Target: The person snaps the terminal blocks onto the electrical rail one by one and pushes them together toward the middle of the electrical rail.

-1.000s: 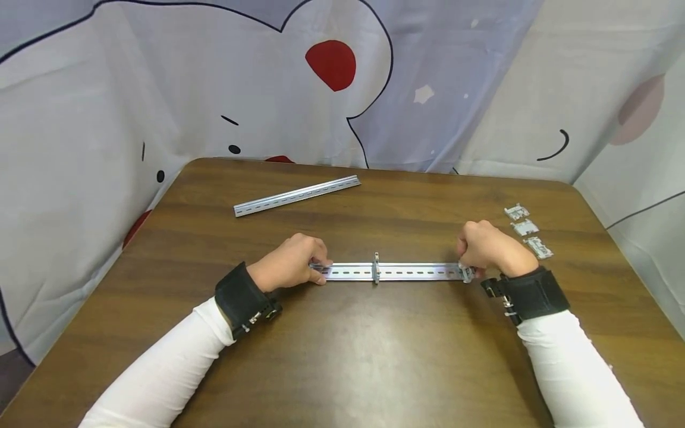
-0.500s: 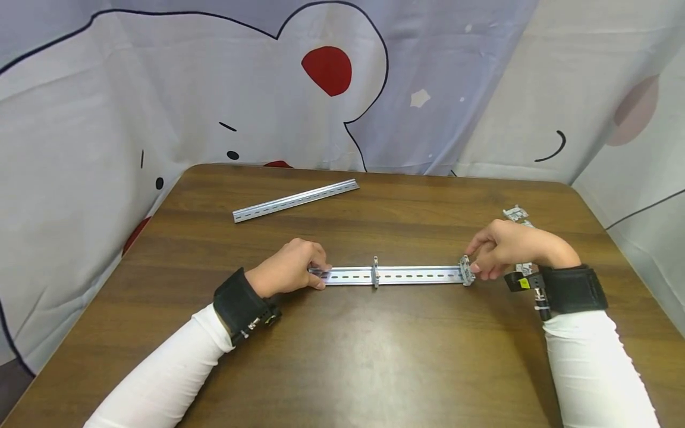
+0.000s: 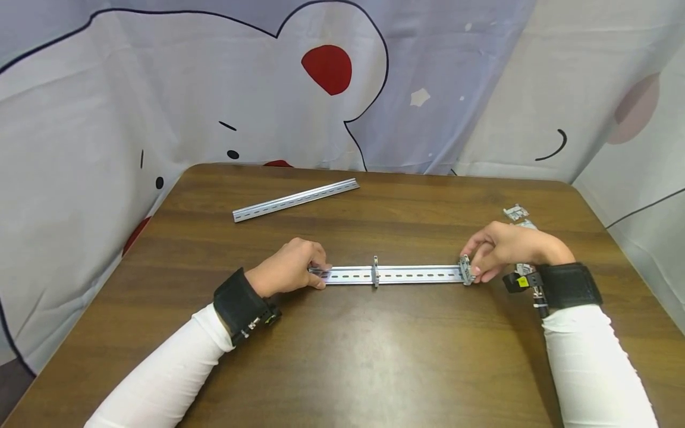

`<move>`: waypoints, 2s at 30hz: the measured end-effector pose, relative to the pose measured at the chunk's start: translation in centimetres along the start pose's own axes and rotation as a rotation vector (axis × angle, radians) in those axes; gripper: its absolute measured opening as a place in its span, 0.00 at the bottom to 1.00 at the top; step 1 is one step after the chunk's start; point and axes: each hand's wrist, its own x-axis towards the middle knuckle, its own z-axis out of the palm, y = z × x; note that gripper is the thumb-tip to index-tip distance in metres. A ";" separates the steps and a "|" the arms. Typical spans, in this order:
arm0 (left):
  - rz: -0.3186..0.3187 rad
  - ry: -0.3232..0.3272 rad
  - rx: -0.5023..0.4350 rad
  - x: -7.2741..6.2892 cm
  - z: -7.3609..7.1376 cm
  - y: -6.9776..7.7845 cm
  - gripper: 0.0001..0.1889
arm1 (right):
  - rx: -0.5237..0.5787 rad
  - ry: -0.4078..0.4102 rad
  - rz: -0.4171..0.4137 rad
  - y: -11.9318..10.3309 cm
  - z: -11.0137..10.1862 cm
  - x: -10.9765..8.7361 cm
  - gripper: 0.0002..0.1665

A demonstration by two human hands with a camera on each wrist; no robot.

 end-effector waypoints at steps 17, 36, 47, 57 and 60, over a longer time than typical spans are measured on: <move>0.003 0.001 0.002 0.0 0.0 0.1 0.17 | 0.054 -0.056 -0.045 0.3 0.2 0.8 0.27; 0.002 0.007 0.012 0.0 0.2 0.0 0.17 | 0.087 -0.054 -0.076 -0.9 1.8 2.0 0.26; 0.030 0.020 0.023 0.0 0.0 0.0 0.17 | 0.081 -0.039 -0.094 -1.8 2.9 2.7 0.25; 0.023 0.016 0.017 0.0 0.0 0.1 0.17 | 0.086 -0.018 -0.091 -2.4 3.7 3.3 0.25; 0.022 0.016 0.013 0.0 -0.1 0.2 0.17 | 0.089 -0.013 -0.096 -2.5 3.9 3.3 0.26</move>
